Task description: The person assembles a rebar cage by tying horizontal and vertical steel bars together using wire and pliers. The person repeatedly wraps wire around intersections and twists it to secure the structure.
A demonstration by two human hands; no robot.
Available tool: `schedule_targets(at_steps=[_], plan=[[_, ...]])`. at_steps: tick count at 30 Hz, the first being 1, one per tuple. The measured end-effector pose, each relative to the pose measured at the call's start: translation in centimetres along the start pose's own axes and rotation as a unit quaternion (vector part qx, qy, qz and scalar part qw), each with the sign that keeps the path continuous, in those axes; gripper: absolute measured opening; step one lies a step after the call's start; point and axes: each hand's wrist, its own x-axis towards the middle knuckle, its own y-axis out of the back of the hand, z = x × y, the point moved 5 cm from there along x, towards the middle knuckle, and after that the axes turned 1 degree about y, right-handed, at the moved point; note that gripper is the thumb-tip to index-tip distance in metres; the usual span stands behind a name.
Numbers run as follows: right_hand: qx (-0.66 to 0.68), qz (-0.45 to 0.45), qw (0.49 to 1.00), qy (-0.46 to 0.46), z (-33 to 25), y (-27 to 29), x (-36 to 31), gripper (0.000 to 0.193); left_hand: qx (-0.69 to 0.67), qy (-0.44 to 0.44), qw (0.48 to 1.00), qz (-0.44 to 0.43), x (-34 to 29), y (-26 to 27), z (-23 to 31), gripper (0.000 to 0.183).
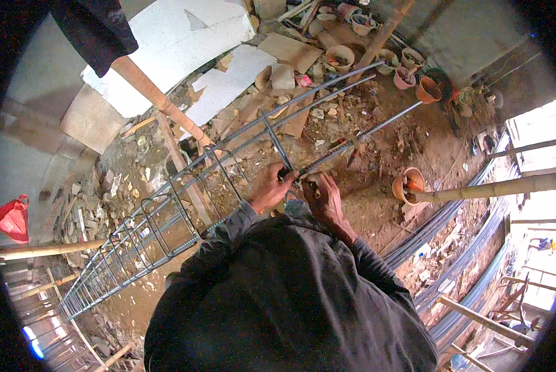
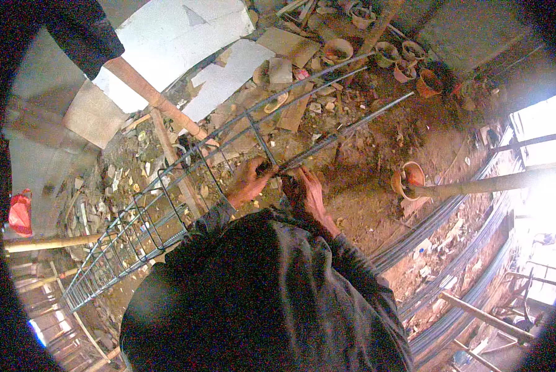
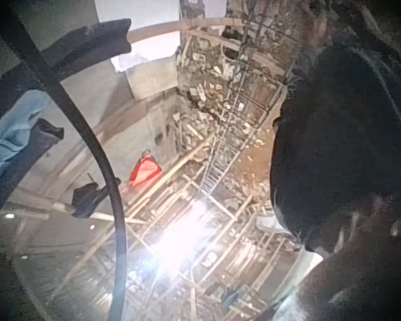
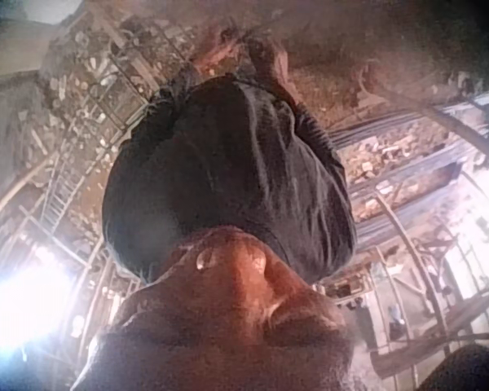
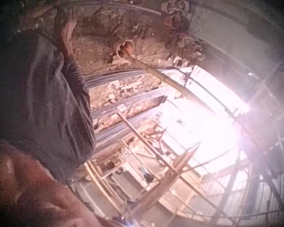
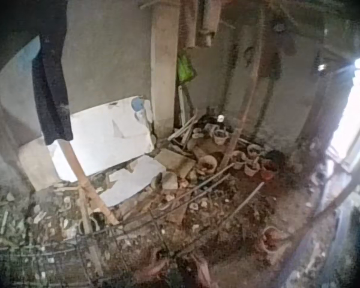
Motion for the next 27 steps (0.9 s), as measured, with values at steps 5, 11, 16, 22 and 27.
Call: schedule_targets(at_steps=[5,11,16,22,27], plan=[[0.005,-0.009,1.000,0.000,0.3,0.0,-0.5,0.024,-0.108,0.095,0.983,-0.113,0.8,-0.1,0.1,0.046],[0.103,-0.021,0.994,-0.040,-0.2,0.3,-0.4,0.031,-0.275,0.301,0.894,-0.187,0.5,-0.5,-0.6,0.043],[0.018,0.013,0.996,0.082,-2.3,0.6,-0.2,0.031,-0.250,0.363,0.859,-0.261,0.5,-0.3,-1.4,0.043],[-0.049,0.023,0.996,0.075,-4.0,1.1,0.4,0.029,-0.283,0.378,0.843,-0.258,0.6,-0.9,-2.0,0.048],[-0.012,0.011,0.999,0.032,-6.0,2.0,1.7,0.026,-0.253,0.367,0.855,-0.267,0.5,-0.8,-1.8,0.058]])
